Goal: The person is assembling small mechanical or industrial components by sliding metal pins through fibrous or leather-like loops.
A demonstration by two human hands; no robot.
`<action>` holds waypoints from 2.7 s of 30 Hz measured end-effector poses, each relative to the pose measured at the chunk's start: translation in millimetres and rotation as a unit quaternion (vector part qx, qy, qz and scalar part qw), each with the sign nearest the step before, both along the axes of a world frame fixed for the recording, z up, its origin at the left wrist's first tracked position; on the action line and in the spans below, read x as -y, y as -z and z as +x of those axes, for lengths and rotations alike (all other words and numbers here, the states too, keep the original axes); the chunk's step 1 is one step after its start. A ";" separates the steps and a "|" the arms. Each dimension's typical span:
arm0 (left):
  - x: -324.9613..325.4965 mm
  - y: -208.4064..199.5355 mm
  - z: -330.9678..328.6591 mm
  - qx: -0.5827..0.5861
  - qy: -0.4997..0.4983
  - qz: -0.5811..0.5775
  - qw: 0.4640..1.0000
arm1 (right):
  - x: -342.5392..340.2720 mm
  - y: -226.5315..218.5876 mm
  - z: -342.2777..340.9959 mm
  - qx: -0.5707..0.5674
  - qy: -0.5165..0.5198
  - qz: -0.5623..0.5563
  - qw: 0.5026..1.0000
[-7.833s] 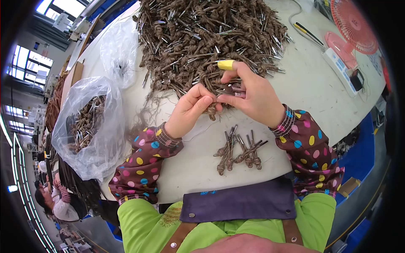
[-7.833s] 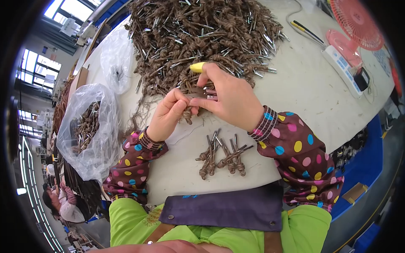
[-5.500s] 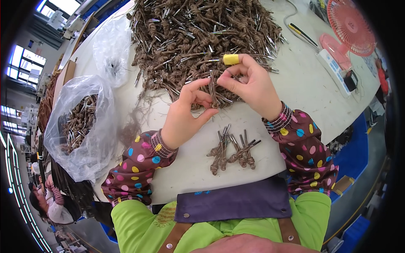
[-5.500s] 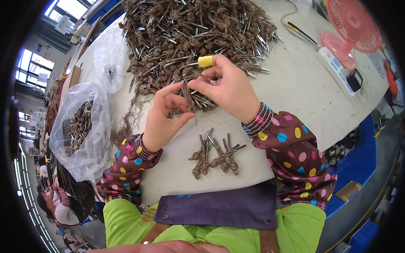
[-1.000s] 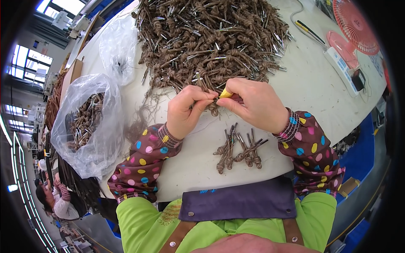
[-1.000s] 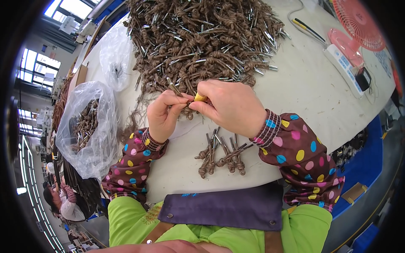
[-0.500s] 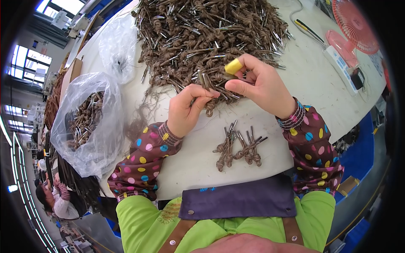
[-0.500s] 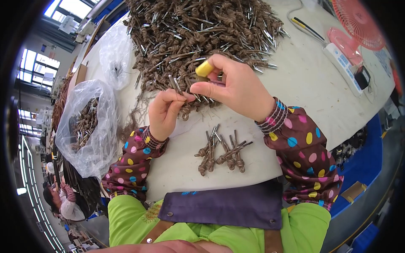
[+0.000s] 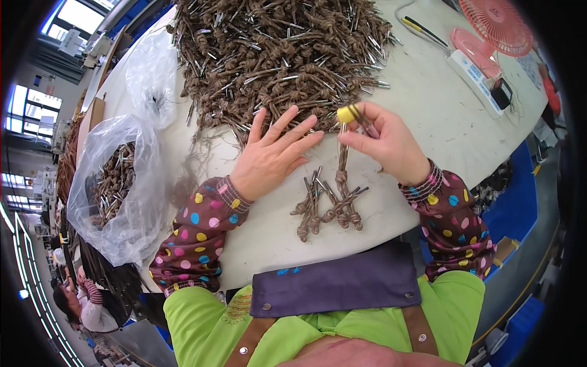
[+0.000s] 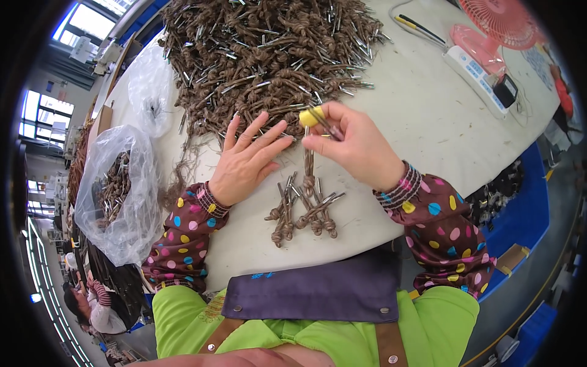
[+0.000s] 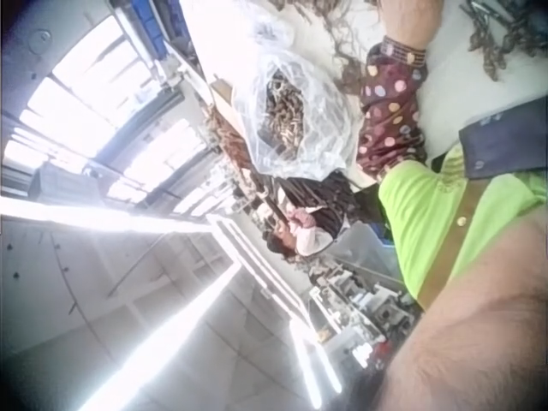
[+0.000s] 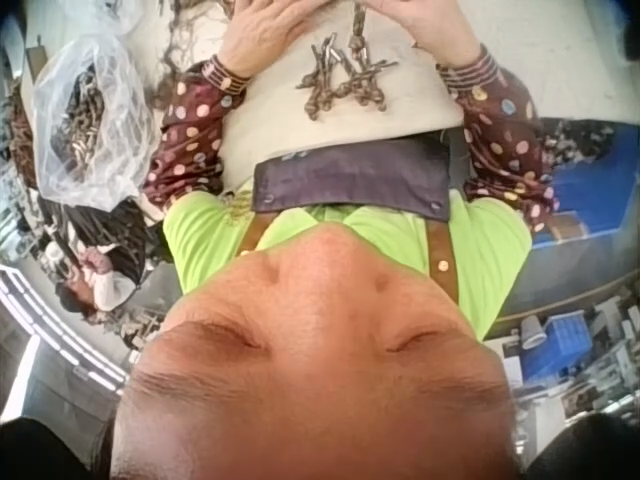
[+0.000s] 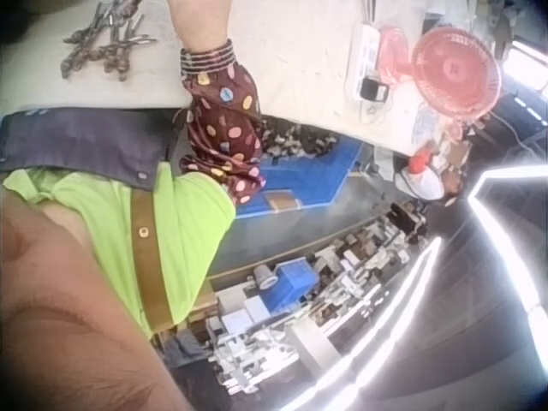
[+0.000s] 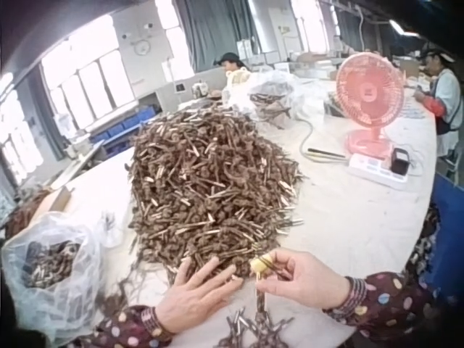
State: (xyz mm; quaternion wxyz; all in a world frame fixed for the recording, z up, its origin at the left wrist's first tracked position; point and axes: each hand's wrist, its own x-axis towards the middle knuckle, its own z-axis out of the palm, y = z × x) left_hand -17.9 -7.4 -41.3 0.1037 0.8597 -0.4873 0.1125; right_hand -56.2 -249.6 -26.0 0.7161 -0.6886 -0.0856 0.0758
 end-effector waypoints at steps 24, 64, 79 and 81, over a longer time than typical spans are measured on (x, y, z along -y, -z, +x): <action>-66.3 -39.2 -10.3 -0.131 -0.140 -0.176 0.966 | 6.0 -14.0 33.3 0.242 -0.021 -0.311 0.919; -5.1 -37.0 13.3 0.171 -0.110 -0.234 0.951 | -43.7 -3.9 26.6 0.023 -0.034 0.011 0.999; -3.0 -32.4 7.7 -0.283 -0.096 -0.403 0.865 | -43.3 -13.6 25.1 -0.085 -0.068 0.066 0.992; -7.2 -37.7 11.1 -0.329 -0.136 -0.470 0.808 | -41.3 -13.6 26.5 -0.082 -0.050 0.065 0.993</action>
